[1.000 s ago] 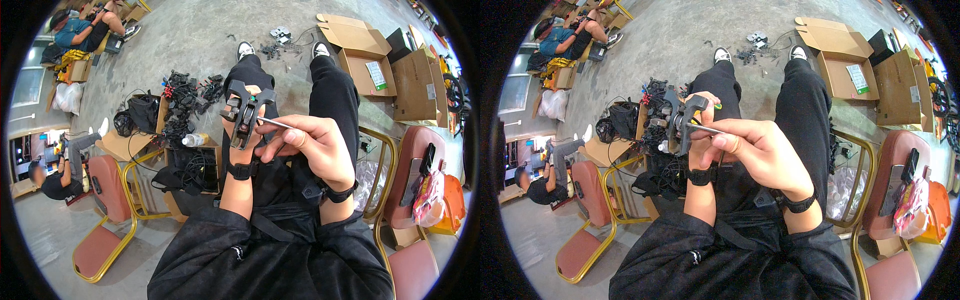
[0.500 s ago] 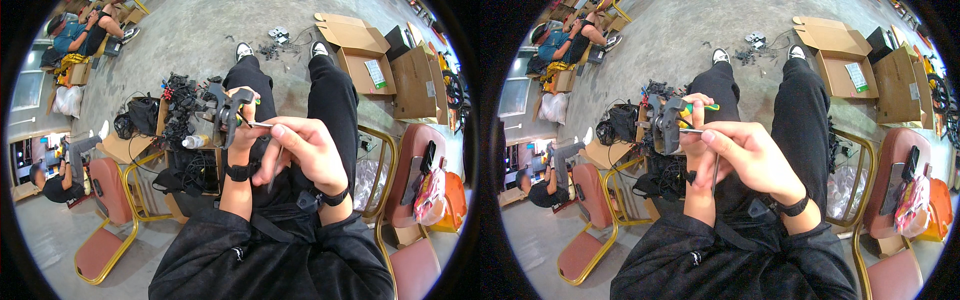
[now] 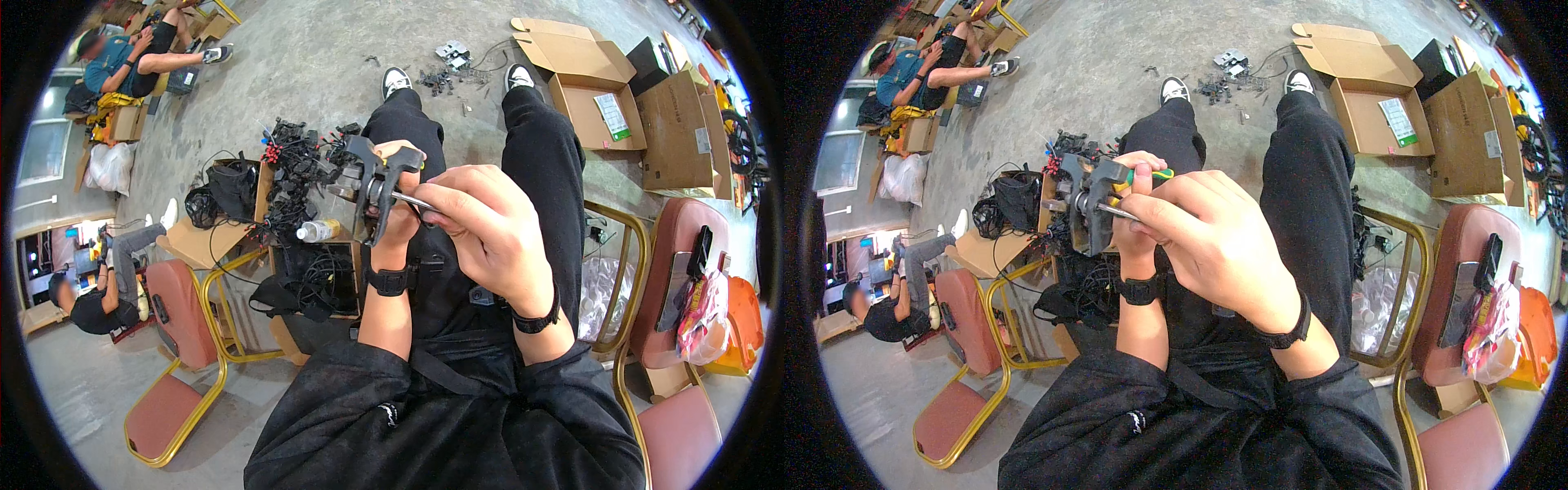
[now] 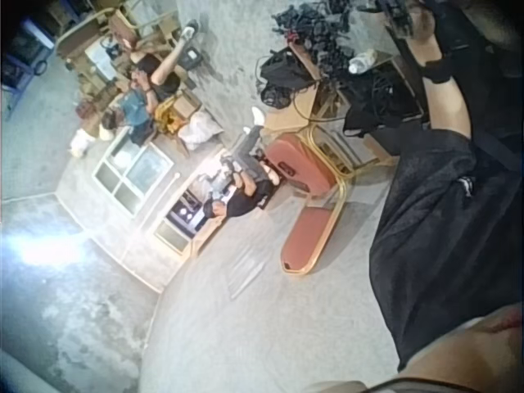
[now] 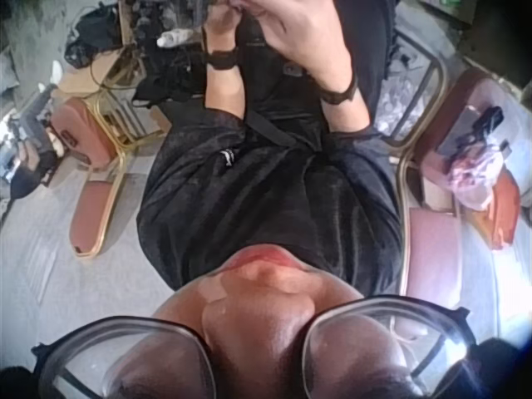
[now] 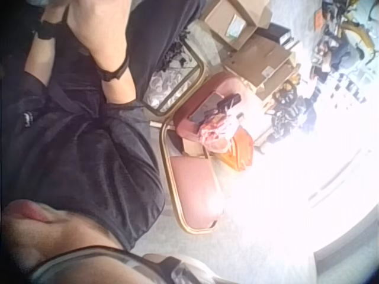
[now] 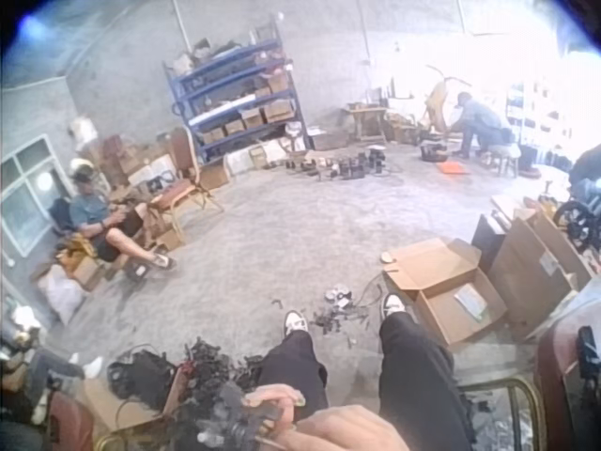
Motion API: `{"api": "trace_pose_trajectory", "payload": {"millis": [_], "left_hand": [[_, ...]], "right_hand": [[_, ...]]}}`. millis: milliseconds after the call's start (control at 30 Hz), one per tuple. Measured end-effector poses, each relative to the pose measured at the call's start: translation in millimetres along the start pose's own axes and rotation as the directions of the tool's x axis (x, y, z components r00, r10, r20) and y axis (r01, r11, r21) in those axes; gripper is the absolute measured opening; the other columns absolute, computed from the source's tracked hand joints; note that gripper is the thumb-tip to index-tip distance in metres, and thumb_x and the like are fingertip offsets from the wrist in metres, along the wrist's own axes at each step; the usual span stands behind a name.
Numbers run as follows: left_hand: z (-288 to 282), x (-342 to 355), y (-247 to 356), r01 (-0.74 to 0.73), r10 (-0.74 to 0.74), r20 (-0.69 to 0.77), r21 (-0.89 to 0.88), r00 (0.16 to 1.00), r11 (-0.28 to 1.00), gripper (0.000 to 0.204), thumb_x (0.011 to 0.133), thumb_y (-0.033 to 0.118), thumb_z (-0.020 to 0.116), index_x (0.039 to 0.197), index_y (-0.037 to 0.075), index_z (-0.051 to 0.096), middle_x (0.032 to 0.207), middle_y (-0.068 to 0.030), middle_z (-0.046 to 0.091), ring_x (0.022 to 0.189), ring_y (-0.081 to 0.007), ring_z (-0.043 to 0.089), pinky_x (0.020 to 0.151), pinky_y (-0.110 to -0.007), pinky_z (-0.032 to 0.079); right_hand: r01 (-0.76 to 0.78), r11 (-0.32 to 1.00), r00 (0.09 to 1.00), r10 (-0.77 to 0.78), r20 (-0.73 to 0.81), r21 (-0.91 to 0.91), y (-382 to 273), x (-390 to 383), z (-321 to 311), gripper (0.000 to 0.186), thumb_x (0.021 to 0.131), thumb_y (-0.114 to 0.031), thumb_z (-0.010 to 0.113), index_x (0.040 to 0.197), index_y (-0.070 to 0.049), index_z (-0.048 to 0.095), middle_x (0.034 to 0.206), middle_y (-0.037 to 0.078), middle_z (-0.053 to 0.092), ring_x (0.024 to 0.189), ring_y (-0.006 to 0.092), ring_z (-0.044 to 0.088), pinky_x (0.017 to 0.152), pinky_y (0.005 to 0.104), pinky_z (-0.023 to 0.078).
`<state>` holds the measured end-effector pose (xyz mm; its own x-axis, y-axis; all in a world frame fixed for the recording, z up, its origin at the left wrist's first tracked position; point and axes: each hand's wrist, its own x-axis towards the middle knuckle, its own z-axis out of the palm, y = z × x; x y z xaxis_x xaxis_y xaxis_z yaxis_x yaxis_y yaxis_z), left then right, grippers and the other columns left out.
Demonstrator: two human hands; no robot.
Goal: The person manipulates a black plastic component, using pliers to pull and cut small pieces and an Allen key to tighten a screw within the assembly while holding it in their lap.
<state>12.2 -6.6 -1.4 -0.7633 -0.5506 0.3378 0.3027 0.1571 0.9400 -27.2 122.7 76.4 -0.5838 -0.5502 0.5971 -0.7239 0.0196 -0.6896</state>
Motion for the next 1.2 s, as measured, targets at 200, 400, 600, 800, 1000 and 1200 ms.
{"api": "trace_pose_trajectory", "payload": {"millis": [200, 400, 600, 800, 1000, 1200], "left_hand": [[-1.4, 2.8, -3.5, -0.064, 0.059, 0.048, 0.093, 0.997, 0.994, 0.014, 0.095, 0.014, 0.045, 0.090, 0.002, 0.051, 0.085, -0.0055, 0.055, 0.077, -0.0117, 0.052, 0.069, -0.027, 0.044], [-13.6, 1.2, -11.3, -0.135, 0.099, 0.137, 0.291, 0.986, 0.947, 0.012, 0.094, 0.012, 0.047, 0.090, 0.002, 0.052, 0.084, -0.0069, 0.057, 0.076, -0.0132, 0.054, 0.069, -0.028, 0.045], [-8.8, 8.4, -3.2, -0.300, 0.299, 0.044, 0.261, 0.953, 0.918, 0.020, 0.074, 0.002, 0.063, 0.093, 0.001, 0.056, 0.089, -0.0083, 0.062, 0.077, -0.0167, 0.059, 0.070, -0.027, 0.047], [0.2, 9.5, 2.8, -0.336, 0.394, -0.072, 0.395, 0.916, 0.855, 0.020, 0.075, -0.007, 0.067, 0.088, 0.001, 0.055, 0.086, -0.0091, 0.063, 0.073, -0.0170, 0.061, 0.067, -0.028, 0.049], [1.3, 7.9, 4.5, -0.330, 0.386, -0.049, 0.427, 0.921, 0.842, 0.019, 0.075, -0.008, 0.065, 0.089, 0.000, 0.056, 0.087, -0.0090, 0.063, 0.076, -0.0181, 0.062, 0.069, -0.027, 0.049], [-3.6, -4.1, 4.0, -0.112, 0.155, -0.026, 0.575, 0.988, 0.810, 0.022, 0.074, -0.008, 0.066, 0.093, -0.001, 0.056, 0.090, -0.0101, 0.064, 0.078, -0.0181, 0.063, 0.071, -0.027, 0.050]], "right_hand": [[0.020, 0.999, 1.000, -0.021, -0.022, -0.038, 0.6, 0.6, -2.7, 0.031, 0.066, -0.002, 0.063, 0.095, -0.011, 0.065, 0.076, 0.005, 0.055, 0.073, 0.0255, 0.056, 0.068, 0.0354, 0.047], [0.118, 0.970, 0.992, -0.123, -0.010, -0.214, 4.6, 3.8, -9.3, 0.032, 0.066, -0.004, 0.063, 0.097, -0.015, 0.066, 0.082, 0.005, 0.054, 0.086, 0.0271, 0.059, 0.083, 0.0398, 0.048], [0.103, 0.987, 0.994, -0.105, -0.008, -0.122, 13.2, 3.1, -16.2, 0.036, 0.064, -0.002, 0.064, 0.097, -0.015, 0.067, 0.087, 0.006, 0.053, 0.092, 0.0272, 0.059, 0.091, 0.0436, 0.048], [0.024, 0.998, 1.000, -0.025, 0.001, 0.065, 15.4, 4.5, -18.4, 0.038, 0.061, 0.006, 0.066, 0.095, -0.009, 0.068, 0.084, 0.007, 0.055, 0.090, 0.0261, 0.060, 0.092, 0.0423, 0.048], [-0.115, 0.976, 0.993, 0.112, 0.024, 0.187, 11.6, -0.5, -19.6, 0.029, 0.068, 0.005, 0.067, 0.095, -0.006, 0.067, 0.081, 0.009, 0.060, 0.071, 0.0237, 0.062, 0.069, 0.0312, 0.053], [-0.510, 0.657, 0.858, 0.434, 0.276, 0.555, -7.9, 1.0, -24.9, 0.016, 0.085, -0.004, 0.058, 0.094, 0.007, 0.065, 0.078, 0.011, 0.064, 0.063, 0.0153, 0.061, 0.060, 0.0272, 0.051]]}}
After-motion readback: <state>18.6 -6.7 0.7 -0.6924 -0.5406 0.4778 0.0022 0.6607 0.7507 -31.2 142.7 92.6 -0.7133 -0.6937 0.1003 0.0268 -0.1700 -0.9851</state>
